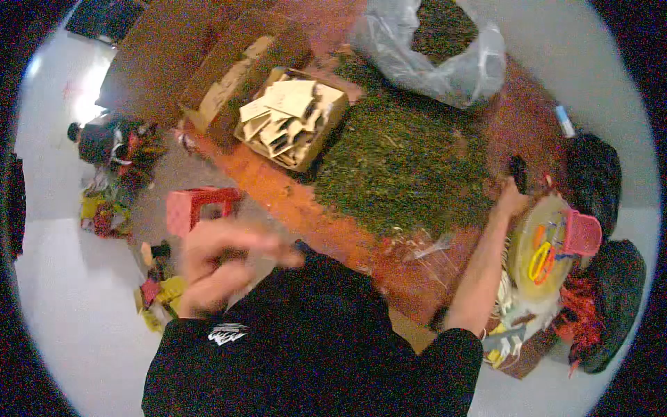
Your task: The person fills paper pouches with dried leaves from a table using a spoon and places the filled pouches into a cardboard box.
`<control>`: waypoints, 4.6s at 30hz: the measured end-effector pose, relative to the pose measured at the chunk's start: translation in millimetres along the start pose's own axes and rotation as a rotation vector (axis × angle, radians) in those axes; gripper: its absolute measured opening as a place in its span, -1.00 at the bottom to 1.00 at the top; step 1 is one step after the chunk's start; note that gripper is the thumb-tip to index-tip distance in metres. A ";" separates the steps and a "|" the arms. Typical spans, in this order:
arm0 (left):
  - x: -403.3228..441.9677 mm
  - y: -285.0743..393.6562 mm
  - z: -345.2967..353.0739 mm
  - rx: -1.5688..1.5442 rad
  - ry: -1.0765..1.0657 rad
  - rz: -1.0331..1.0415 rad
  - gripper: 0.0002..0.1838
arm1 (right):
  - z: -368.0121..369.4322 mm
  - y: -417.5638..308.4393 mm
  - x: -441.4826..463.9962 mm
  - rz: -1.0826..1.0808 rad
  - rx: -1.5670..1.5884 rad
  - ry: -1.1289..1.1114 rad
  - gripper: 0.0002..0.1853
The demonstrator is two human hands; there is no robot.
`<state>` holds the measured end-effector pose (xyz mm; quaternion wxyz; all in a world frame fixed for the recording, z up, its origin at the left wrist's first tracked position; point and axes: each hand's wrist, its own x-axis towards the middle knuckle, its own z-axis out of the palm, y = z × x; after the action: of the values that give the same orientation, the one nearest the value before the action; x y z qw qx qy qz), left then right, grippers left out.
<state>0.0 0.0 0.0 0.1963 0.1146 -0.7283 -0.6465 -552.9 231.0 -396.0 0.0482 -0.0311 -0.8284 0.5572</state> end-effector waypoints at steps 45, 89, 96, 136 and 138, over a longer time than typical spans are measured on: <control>139.0 -218.1 -191.7 1.001 -0.063 0.043 -0.43 | -71.3 -129.8 -417.9 -0.198 -0.656 -0.162 -0.70; 37.4 -211.5 -11.2 0.513 -0.253 -0.078 -0.34 | -89.1 -131.7 -352.1 -0.361 -0.575 -0.170 -0.73; 51.0 -227.0 -15.3 0.470 -0.372 -0.091 -0.33 | -91.9 -119.1 -358.2 -0.208 -0.752 -0.149 -0.80; 55.0 -226.9 2.3 0.498 -0.286 -0.215 -0.35 | -27.6 -129.4 -319.1 -0.177 -0.395 -0.220 -0.81; 50.9 -237.5 -1.7 0.513 -0.280 -0.130 -0.36 | -27.6 -125.0 -318.6 -0.157 -0.430 -0.228 -0.80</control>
<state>-65.6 -55.7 -227.1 0.0167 0.1163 -0.8791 -0.4620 -232.9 175.7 -284.4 -0.0101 0.0871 -0.9278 0.3626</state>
